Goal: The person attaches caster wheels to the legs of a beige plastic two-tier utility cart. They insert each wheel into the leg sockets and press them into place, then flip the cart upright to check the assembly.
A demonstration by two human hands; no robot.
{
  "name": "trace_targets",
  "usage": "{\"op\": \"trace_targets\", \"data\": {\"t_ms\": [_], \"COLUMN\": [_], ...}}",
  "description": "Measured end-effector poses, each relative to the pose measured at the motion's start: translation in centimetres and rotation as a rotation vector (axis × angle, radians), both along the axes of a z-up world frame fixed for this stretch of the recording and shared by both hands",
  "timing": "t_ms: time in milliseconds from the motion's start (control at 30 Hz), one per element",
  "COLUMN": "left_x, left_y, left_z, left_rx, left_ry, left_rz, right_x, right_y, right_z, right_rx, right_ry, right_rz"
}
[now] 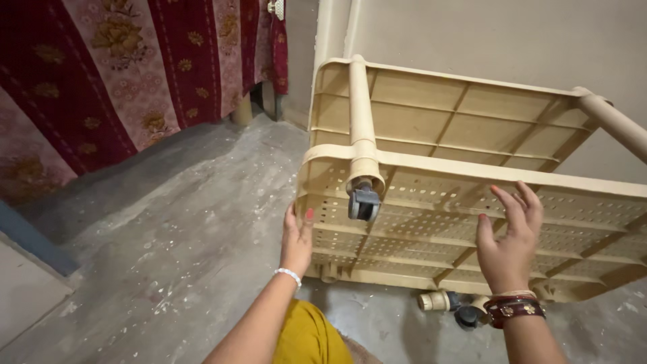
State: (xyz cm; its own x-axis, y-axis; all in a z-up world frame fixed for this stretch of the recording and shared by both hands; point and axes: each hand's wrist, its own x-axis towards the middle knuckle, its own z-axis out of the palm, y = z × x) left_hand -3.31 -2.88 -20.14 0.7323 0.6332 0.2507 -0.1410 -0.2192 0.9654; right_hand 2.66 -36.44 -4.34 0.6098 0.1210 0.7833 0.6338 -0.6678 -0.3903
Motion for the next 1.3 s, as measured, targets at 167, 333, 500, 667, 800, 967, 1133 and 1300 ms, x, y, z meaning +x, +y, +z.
{"op": "trace_targets", "data": {"t_ms": [167,333,500,667,800,967,1133,1300], "left_x": [0.6,2.3,3.6,4.1,3.5,2.4,1.7,0.6], "left_y": [2.0,2.7,1.7,1.0,0.9,1.1,2.2,2.9], "left_z": [-2.2,-4.0,-3.4,-0.8,1.3,3.5,8.7,10.6], "left_rx": [-0.069,0.039,0.100,0.248,0.226,0.271,0.234,0.249], "left_ry": [0.065,0.039,0.172,0.100,0.124,0.117,0.159,0.182], "left_rz": [-0.061,0.010,0.200,0.285,0.313,0.364,0.378,0.382], "right_x": [1.0,2.3,3.3,3.7,3.6,2.9,1.3,0.8], "right_y": [-2.2,-2.4,-0.8,-1.2,-1.6,-1.9,-2.9,-6.4], "right_z": [-1.1,-2.5,-3.4,-4.0,-5.5,-9.2,-10.9,-19.0], "right_rx": [0.138,-0.068,-0.073,-0.097,-0.128,0.021,0.245,0.556], "right_ry": [0.186,0.232,0.179,0.268,0.252,0.341,0.403,0.295], "right_rz": [-0.138,-0.192,-0.095,-0.140,-0.138,-0.180,-0.239,-0.336]}}
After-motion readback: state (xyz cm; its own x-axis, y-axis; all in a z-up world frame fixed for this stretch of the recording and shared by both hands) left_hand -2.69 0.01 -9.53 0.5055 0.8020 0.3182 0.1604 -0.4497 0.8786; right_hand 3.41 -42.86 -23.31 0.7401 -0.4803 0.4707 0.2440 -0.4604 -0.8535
